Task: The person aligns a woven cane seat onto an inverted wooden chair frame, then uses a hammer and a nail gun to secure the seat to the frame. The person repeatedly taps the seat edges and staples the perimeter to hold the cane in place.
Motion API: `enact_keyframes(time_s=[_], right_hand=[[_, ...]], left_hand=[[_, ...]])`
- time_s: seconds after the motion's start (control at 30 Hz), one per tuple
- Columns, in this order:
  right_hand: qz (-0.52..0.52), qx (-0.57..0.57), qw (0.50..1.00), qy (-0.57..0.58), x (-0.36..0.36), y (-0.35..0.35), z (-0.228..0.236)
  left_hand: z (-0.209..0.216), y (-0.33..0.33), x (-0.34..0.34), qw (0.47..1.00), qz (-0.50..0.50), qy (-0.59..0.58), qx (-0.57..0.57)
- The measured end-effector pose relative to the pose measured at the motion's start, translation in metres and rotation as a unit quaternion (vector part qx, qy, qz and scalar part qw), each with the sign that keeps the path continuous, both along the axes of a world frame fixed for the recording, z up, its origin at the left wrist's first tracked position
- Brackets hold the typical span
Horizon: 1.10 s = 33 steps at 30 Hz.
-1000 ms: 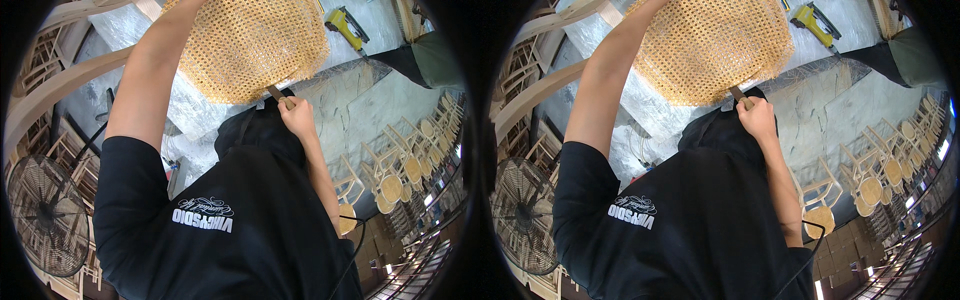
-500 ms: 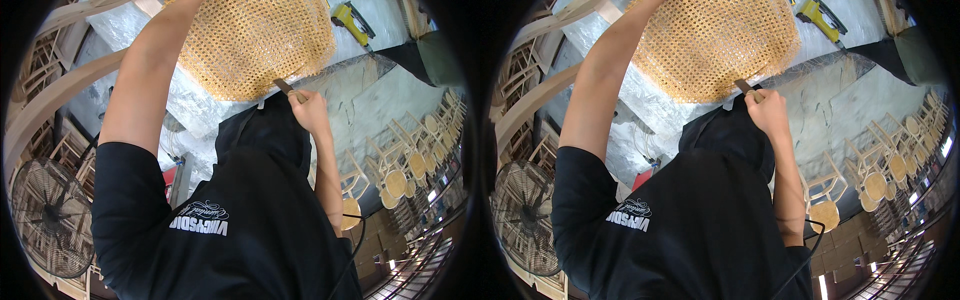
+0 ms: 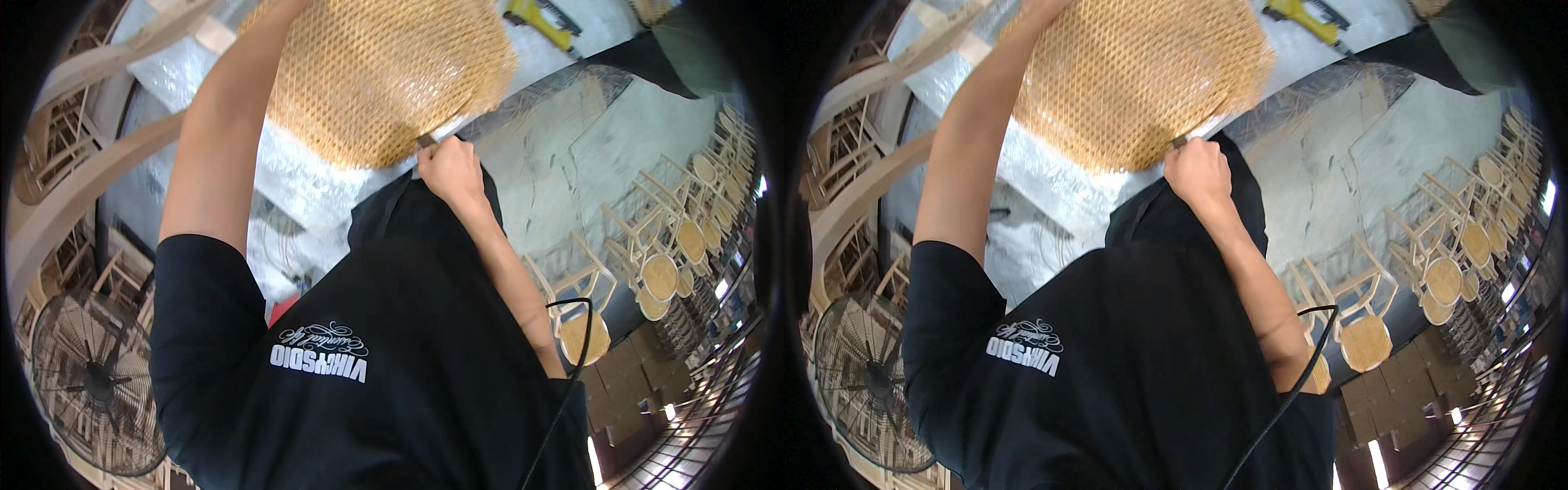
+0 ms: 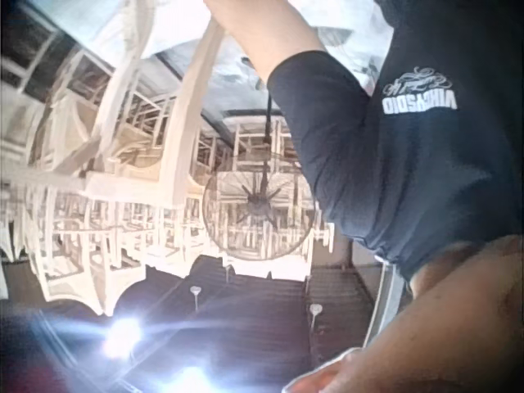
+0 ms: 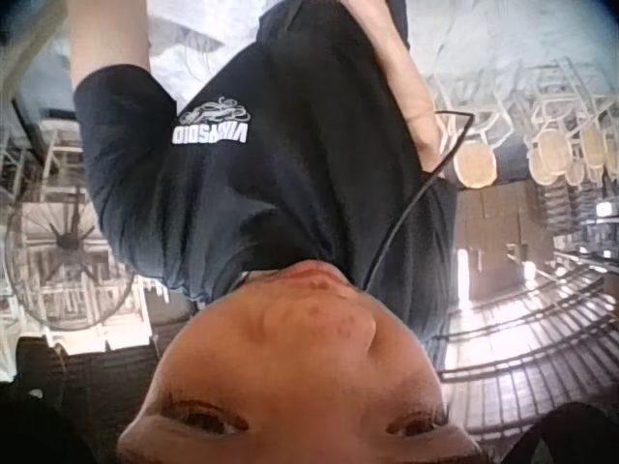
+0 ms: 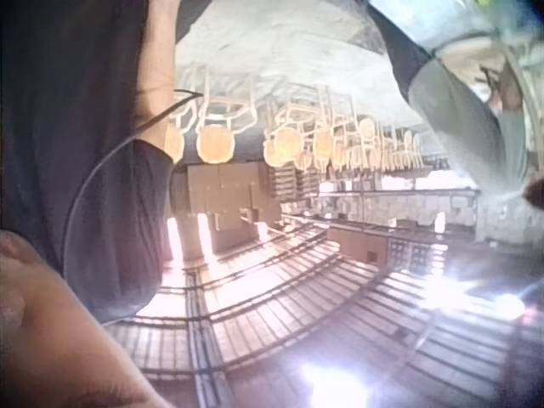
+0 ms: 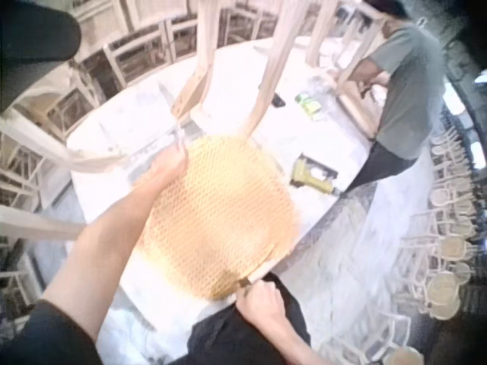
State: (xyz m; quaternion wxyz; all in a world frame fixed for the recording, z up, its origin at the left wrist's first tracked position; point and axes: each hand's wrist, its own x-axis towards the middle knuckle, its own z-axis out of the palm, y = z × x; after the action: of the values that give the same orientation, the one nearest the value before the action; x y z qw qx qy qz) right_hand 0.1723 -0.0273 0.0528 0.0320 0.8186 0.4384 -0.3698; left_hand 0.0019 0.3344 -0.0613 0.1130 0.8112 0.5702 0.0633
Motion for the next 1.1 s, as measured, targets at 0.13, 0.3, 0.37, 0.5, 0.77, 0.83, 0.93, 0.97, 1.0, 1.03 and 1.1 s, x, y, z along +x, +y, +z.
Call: enact_keyframes(time_s=[0.13, 0.3, 0.37, 0.5, 0.77, 0.83, 0.93, 0.97, 1.0, 1.03, 1.1], right_hand=[[0.054, 0.018, 0.985, 0.161, 0.100, -0.010, 0.012], [-0.344, 0.341, 0.853, 0.197, 0.225, 0.004, 0.047], [-0.420, 0.430, 0.782, 0.164, 0.272, 0.035, 0.021], [-0.232, 0.396, 0.886, 0.059, 0.327, 0.146, -0.039], [0.091, 0.332, 0.937, -0.068, 0.332, 0.296, -0.110], [0.153, 0.388, 0.892, -0.174, 0.348, 0.288, -0.112], [0.171, 0.327, 0.929, -0.026, 0.315, 0.249, -0.098], [0.191, 0.307, 0.932, -0.011, 0.311, 0.232, -0.094], [0.208, 0.288, 0.935, 0.005, 0.308, 0.216, -0.091], [0.220, 0.270, 0.937, 0.013, 0.305, 0.203, -0.091], [0.242, 0.280, 0.928, -0.048, 0.300, 0.195, -0.092]], left_hand=[[0.016, -0.001, 0.031, 0.988, 0.092, -0.014, -0.123], [0.031, -0.003, 0.023, 0.987, 0.125, 0.038, -0.094], [0.033, -0.002, 0.030, 0.986, 0.122, 0.047, -0.100], [0.030, 0.000, 0.034, 0.986, 0.129, 0.058, -0.088], [0.025, 0.002, 0.040, 0.981, 0.146, 0.061, -0.111], [0.019, 0.005, 0.035, 0.985, 0.143, 0.044, -0.086], [0.016, -0.011, 0.014, 0.970, 0.196, 0.093, -0.111], [0.020, -0.011, 0.020, 0.967, 0.198, 0.084, -0.139], [0.026, -0.010, 0.028, 0.963, 0.200, 0.076, -0.166], [0.037, -0.006, 0.041, 0.950, 0.216, 0.060, -0.219], [0.060, -0.001, 0.057, 0.916, 0.255, 0.027, -0.310]])
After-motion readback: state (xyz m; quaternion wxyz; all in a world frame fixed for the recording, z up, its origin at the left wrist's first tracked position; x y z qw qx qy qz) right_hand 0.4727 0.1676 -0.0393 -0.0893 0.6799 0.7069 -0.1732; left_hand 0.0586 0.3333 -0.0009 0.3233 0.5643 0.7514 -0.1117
